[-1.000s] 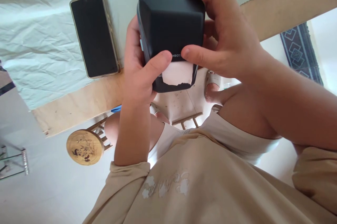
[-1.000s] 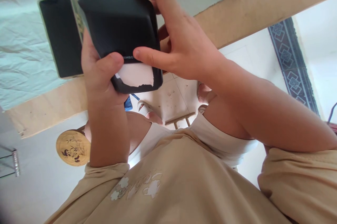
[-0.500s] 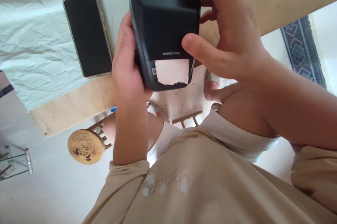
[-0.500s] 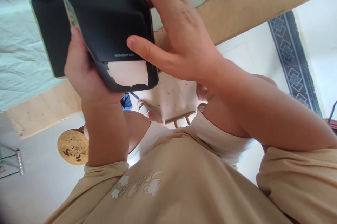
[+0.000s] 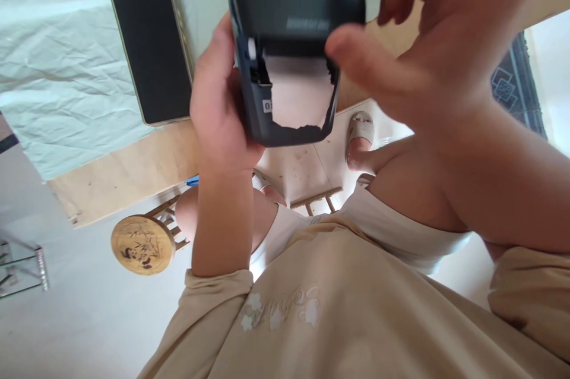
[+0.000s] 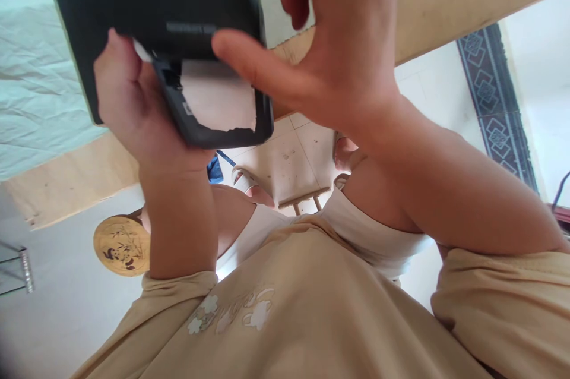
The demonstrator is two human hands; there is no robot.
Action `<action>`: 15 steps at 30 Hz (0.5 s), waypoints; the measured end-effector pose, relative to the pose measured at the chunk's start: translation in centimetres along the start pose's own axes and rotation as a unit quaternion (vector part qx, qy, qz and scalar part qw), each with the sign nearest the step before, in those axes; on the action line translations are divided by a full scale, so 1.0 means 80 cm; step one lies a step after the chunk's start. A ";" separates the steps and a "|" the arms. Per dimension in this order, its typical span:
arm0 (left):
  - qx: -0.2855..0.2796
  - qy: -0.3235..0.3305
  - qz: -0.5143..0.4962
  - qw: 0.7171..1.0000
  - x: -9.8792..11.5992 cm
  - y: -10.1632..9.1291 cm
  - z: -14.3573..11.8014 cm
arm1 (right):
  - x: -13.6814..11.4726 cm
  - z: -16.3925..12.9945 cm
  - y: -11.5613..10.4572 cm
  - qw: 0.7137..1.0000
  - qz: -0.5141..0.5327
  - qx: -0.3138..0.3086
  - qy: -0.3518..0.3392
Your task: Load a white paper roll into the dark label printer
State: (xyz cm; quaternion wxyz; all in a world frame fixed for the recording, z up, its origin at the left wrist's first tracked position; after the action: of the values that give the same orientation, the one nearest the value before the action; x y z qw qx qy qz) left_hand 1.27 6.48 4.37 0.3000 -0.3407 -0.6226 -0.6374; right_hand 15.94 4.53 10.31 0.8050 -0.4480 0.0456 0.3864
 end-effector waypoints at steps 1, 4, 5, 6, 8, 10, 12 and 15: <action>-0.002 0.000 -0.001 1.000 0.001 0.001 -0.001 | -0.001 0.001 -0.004 0.999 0.015 0.025 0.019; -0.009 -0.001 -0.001 1.000 0.000 0.005 -0.002 | -0.003 0.003 -0.009 0.985 0.109 0.097 0.088; -0.012 -0.002 -0.001 1.000 0.000 0.006 -0.003 | -0.001 0.002 -0.011 0.977 0.138 0.122 0.110; -0.015 -0.003 -0.001 1.000 -0.001 0.007 -0.004 | -0.001 0.002 -0.010 0.972 0.159 0.132 0.116; -0.021 -0.006 -0.002 1.000 -0.004 0.009 -0.006 | -0.002 0.003 -0.011 0.976 0.143 0.130 0.100; -0.026 -0.007 -0.002 1.000 -0.006 0.009 -0.009 | -0.006 0.007 -0.002 0.995 0.057 0.048 0.062; -0.032 -0.005 0.000 0.999 -0.007 0.006 -0.012 | -0.004 0.008 0.013 0.994 -0.068 -0.068 0.057; -0.061 0.005 0.018 0.998 -0.006 0.003 -0.017 | -0.002 0.007 0.024 0.960 -0.188 -0.190 0.079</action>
State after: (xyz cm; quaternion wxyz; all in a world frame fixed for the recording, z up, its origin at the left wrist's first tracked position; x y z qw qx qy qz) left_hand 1.64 5.13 4.12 0.2934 -0.3661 -0.5745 -0.6707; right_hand 14.40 5.43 9.43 0.7572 -0.6221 -0.0498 0.1927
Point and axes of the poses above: each hand's wrist, its own z-axis towards the middle knuckle, its own y-axis out of the palm, x = y × z, the point moved 8 cm from there along z, towards the middle knuckle, and after that the axes turned 2 degrees about -z, right-handed, at the moved point
